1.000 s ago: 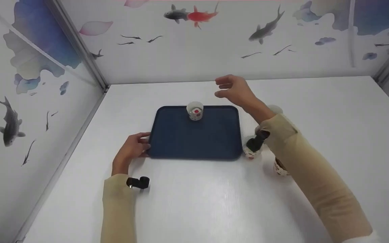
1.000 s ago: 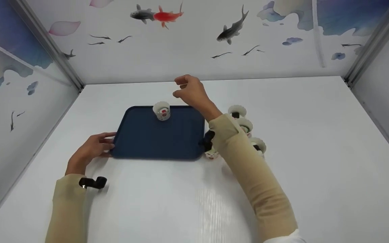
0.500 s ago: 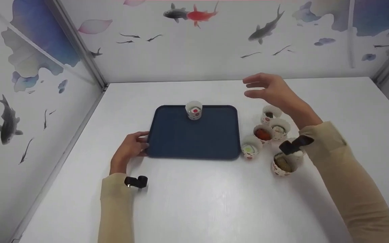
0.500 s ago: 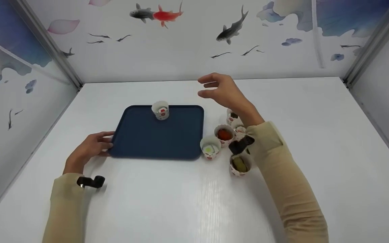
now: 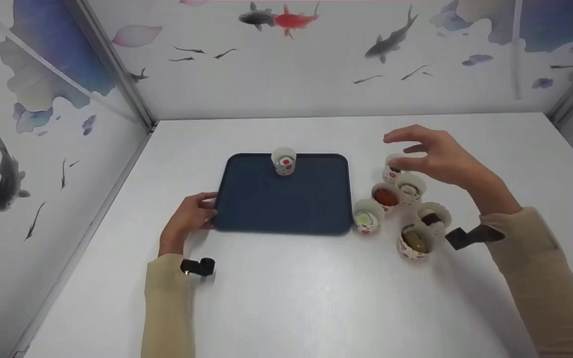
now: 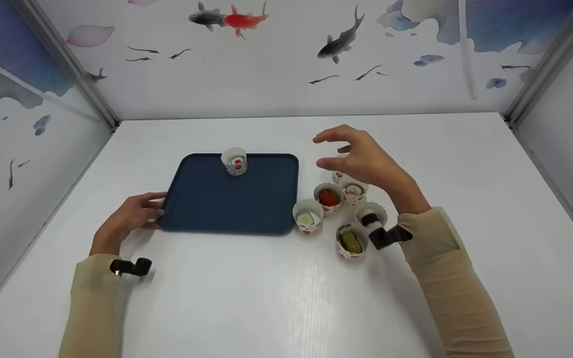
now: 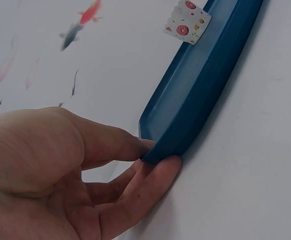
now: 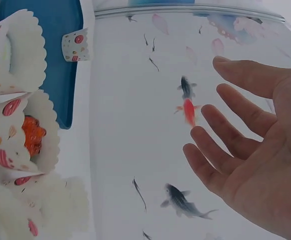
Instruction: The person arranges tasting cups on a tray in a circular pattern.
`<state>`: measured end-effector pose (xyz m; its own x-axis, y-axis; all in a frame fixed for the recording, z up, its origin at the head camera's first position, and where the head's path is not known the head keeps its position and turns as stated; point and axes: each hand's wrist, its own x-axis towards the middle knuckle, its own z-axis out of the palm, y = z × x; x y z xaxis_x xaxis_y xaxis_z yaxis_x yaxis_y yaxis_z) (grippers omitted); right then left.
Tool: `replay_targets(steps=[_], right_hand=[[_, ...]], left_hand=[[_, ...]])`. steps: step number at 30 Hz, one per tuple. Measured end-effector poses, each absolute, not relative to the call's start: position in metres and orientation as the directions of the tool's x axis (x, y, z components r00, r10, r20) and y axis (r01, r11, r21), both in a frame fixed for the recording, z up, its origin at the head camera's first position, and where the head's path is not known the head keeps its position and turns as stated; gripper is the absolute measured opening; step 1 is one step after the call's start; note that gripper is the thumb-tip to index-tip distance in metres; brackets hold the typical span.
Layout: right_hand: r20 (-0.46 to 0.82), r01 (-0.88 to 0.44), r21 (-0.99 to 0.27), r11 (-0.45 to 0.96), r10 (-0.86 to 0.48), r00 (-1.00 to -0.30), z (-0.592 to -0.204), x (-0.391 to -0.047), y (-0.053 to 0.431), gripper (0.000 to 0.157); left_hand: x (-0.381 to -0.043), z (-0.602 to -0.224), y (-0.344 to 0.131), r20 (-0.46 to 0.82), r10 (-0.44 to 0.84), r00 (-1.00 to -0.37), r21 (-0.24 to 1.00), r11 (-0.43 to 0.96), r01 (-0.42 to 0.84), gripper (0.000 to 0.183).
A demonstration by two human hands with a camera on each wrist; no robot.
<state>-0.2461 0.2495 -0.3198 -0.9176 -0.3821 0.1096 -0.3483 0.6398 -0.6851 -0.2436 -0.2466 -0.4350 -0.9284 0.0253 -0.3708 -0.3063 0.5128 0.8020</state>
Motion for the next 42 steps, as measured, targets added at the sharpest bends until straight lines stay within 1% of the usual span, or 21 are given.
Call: replay_targets(steps=[4,8,14,20,24,29,42], right_hand=[[0.140,-0.401,-0.635,0.661,-0.412,-0.900,-0.330,-0.236,0.263,0.046],[0.144,-0.410,-0.603,0.684,-0.413,-0.899,-0.341,-0.227,0.276,0.048],[0.176,-0.467,-0.584,0.664,-0.458,-0.871,-0.360,-0.219,0.293,0.049],[0.098,-0.402,-0.577,0.711,-0.428,-0.898,-0.377,-0.208,0.312,0.055],[0.032,-0.351,-0.592,0.726,-0.414,-0.910,-0.383,-0.203,0.318,0.056],[-0.003,-0.346,-0.597,0.724,-0.433,-0.901,-0.389,-0.199,0.323,0.058],[-0.066,-0.332,-0.635,0.698,-0.476,-0.877,-0.402,-0.194,0.332,0.072]], left_hand=[[-0.244,-0.436,-0.246,-0.359,0.025,-0.933,0.802,0.520,-0.295,0.057],[-0.243,-0.438,-0.246,-0.348,0.040,-0.936,0.799,0.535,-0.275,0.056],[-0.242,-0.439,-0.249,-0.333,0.027,-0.942,0.795,0.546,-0.265,0.056],[-0.242,-0.439,-0.245,-0.345,0.048,-0.937,0.814,0.512,-0.274,0.057],[-0.243,-0.437,-0.246,-0.343,0.029,-0.939,0.806,0.522,-0.278,0.056],[-0.242,-0.437,-0.248,-0.347,0.027,-0.937,0.794,0.540,-0.279,0.056],[-0.242,-0.434,-0.248,-0.357,0.016,-0.934,0.801,0.519,-0.297,0.056]])
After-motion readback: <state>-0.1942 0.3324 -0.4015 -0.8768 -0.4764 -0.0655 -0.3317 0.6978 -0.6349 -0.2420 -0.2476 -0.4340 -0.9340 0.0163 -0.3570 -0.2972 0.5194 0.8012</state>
